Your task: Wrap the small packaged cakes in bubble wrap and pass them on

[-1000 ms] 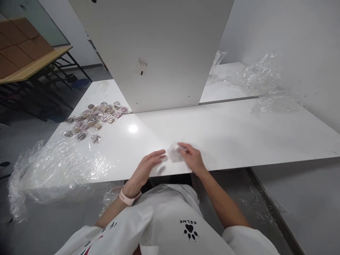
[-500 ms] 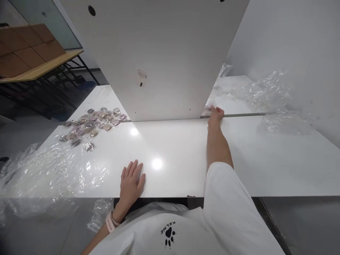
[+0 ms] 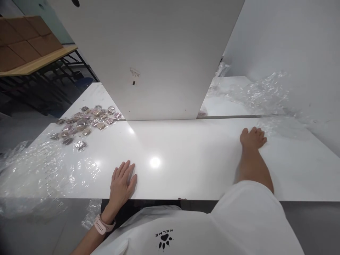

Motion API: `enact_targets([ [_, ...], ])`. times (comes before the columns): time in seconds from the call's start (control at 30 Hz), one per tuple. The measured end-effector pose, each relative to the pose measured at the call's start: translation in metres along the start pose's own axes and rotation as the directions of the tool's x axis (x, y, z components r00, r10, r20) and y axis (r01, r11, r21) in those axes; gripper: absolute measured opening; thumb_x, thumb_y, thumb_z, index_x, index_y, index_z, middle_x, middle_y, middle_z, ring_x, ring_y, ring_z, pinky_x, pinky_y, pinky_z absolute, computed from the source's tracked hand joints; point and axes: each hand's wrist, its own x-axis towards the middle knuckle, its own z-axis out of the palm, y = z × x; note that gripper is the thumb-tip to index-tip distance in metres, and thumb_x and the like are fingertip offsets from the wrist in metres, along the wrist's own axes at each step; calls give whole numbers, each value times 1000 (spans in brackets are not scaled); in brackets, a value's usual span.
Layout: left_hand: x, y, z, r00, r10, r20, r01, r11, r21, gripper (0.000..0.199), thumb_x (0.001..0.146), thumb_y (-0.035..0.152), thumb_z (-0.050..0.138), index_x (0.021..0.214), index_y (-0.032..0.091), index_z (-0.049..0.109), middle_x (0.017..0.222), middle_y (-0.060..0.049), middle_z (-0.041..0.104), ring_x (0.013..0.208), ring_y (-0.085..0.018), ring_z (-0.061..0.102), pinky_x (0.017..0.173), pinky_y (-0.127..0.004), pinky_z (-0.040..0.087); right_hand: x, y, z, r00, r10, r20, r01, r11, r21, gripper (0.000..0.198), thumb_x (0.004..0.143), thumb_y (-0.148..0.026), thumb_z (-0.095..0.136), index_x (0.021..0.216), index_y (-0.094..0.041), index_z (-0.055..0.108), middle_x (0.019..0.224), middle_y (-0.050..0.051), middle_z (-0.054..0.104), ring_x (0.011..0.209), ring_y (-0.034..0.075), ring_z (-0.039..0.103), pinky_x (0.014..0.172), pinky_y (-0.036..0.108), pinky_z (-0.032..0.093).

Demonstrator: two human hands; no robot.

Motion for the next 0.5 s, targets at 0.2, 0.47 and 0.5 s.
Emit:
enact_targets([
  [0.2, -2, 0, 2, 1000, -19, -18, 18, 999, -44, 42, 94, 35, 52, 135, 28, 58, 148, -8, 52, 143, -30, 42, 122, -54, 24, -127, -27, -6, 990, -80, 117, 75, 996, 41, 59, 93, -45, 42, 129, -3, 58, 141, 33, 49, 140, 37, 39, 113, 61, 24],
  [0.47, -1, -2, -5, 994, -102, 28, 106, 975, -198, 41, 97, 42, 46, 127, 19, 63, 142, -11, 58, 142, -30, 43, 122, -55, 21, -385, -188, -83, 465, -844, 268, 563, 516, 646, 45, 97, -43, 53, 141, -37, 52, 147, 5, 53, 128, 25, 56, 102, 45, 51],
  [0.5, 0, -4, -8, 989, -141, 50, 150, 952, -267, 41, 98, 43, 43, 125, 20, 64, 141, -11, 60, 142, -29, 43, 121, -54, 21, -389, -197, -99, 479, -843, 242, 510, 493, 705, 40, 98, -41, 52, 137, -38, 56, 139, 4, 60, 118, 23, 63, 95, 40, 55],
])
